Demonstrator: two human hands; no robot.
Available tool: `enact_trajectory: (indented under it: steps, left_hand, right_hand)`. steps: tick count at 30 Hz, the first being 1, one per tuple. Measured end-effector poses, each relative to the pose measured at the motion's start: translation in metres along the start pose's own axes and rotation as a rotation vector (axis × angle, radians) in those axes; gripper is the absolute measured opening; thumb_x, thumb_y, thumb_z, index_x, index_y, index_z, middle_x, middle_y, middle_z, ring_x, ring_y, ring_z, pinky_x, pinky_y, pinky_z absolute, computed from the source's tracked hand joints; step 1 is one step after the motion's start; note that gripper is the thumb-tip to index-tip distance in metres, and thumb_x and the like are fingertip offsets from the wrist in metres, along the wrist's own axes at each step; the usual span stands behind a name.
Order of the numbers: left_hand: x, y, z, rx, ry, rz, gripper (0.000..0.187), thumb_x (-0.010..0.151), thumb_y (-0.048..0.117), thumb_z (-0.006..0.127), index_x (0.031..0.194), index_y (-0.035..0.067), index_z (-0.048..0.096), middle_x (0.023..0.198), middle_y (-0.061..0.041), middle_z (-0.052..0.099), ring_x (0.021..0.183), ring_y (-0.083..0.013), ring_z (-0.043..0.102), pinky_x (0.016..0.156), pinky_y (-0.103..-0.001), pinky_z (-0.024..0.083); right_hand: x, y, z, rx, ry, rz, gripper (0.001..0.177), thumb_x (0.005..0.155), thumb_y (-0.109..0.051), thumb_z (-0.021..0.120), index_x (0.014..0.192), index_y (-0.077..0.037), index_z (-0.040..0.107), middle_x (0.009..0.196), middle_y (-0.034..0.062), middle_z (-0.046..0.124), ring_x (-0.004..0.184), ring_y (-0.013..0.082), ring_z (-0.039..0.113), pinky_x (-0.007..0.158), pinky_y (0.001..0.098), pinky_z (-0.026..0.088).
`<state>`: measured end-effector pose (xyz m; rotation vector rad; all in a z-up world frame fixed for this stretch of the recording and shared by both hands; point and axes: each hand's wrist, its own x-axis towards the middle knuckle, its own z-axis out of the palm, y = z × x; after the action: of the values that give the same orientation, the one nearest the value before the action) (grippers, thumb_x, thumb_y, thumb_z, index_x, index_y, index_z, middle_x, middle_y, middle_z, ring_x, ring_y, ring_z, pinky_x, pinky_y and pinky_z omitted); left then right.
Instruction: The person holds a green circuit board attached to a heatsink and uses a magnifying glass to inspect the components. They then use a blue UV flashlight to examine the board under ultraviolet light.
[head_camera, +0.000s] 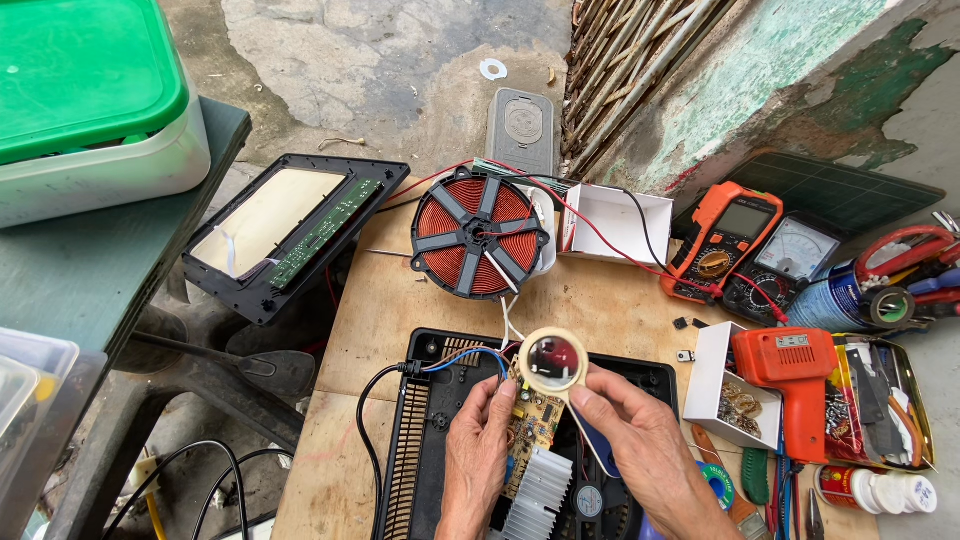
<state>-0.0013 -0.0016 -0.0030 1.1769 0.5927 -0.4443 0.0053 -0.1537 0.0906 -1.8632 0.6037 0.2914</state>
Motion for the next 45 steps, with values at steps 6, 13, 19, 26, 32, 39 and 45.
enact_trajectory:
  steps: [6, 13, 19, 26, 32, 39, 45]
  left_hand:
    - [0.004, -0.007, 0.0, -0.053, -0.006, -0.005, 0.036, 0.105, 0.039, 0.068, 0.123, 0.014, 0.087, 0.085, 0.003, 0.071, 0.065, -0.008, 0.046, 0.063, -0.026, 0.043]
    - [0.0, 0.003, 0.0, 0.019, 0.018, -0.038, 0.041, 0.102, 0.042, 0.066, 0.127, 0.016, 0.086, 0.105, 0.003, 0.089, 0.091, -0.0063, 0.073, 0.09, -0.024, 0.057]
    - [0.009, -0.014, -0.002, 0.026, -0.009, 0.058, 0.041, 0.105, 0.042, 0.065, 0.127, 0.016, 0.087, 0.088, 0.006, 0.073, 0.071, -0.0071, 0.048, 0.069, -0.026, 0.043]
    - [0.008, -0.01, -0.003, 0.028, -0.009, 0.067, 0.038, 0.104, 0.037, 0.064, 0.127, 0.016, 0.086, 0.103, 0.002, 0.085, 0.089, -0.0085, 0.066, 0.088, -0.026, 0.054]
    - [0.008, -0.01, -0.003, 0.014, -0.022, 0.054, 0.039, 0.104, 0.038, 0.064, 0.129, 0.015, 0.084, 0.111, 0.002, 0.087, 0.098, -0.0083, 0.071, 0.091, -0.026, 0.055]
    - [0.011, -0.015, -0.004, 0.036, -0.014, 0.059, 0.038, 0.105, 0.04, 0.065, 0.126, 0.017, 0.086, 0.093, 0.004, 0.076, 0.075, -0.0097, 0.051, 0.075, -0.027, 0.046]
    - [0.013, -0.017, -0.004, 0.043, -0.014, 0.068, 0.037, 0.105, 0.039, 0.065, 0.126, 0.017, 0.086, 0.093, 0.004, 0.075, 0.075, -0.0096, 0.05, 0.076, -0.026, 0.046]
  right_hand:
    - [0.0, -0.004, 0.001, 0.146, 0.1, 0.155, 0.023, 0.106, -0.019, 0.071, 0.112, 0.0, 0.082, 0.113, 0.0131, 0.085, 0.11, 0.0237, 0.079, 0.1, 0.0309, 0.056]
    - [0.0, -0.006, 0.002, 0.204, 0.11, 0.191, 0.026, 0.107, -0.02, 0.068, 0.118, -0.001, 0.08, 0.125, 0.0141, 0.086, 0.121, 0.0316, 0.085, 0.098, 0.0323, 0.057]
    - [0.011, 0.019, -0.005, 0.007, -0.042, 0.011, 0.016, 0.091, -0.018, 0.082, 0.095, -0.007, 0.093, 0.162, -0.0017, 0.081, 0.148, 0.0135, 0.07, 0.13, 0.037, 0.04]
    - [0.014, 0.034, -0.005, -0.066, -0.218, -0.118, 0.026, 0.094, -0.023, 0.08, 0.107, -0.01, 0.098, 0.157, 0.002, 0.077, 0.153, 0.008, 0.063, 0.123, 0.0321, 0.047]
    - [0.015, 0.038, -0.005, -0.062, -0.211, -0.099, 0.028, 0.092, -0.022, 0.082, 0.112, -0.011, 0.099, 0.157, 0.0047, 0.077, 0.157, 0.0077, 0.06, 0.124, 0.0323, 0.047]
    - [0.016, 0.039, -0.004, -0.04, -0.202, -0.114, 0.028, 0.092, -0.021, 0.082, 0.111, -0.01, 0.099, 0.157, 0.0053, 0.078, 0.155, 0.0087, 0.061, 0.123, 0.0326, 0.05]
    - [0.013, 0.031, -0.002, -0.036, -0.191, -0.079, 0.029, 0.092, -0.021, 0.082, 0.112, -0.01, 0.099, 0.158, 0.0027, 0.078, 0.153, 0.0084, 0.063, 0.122, 0.0336, 0.053]
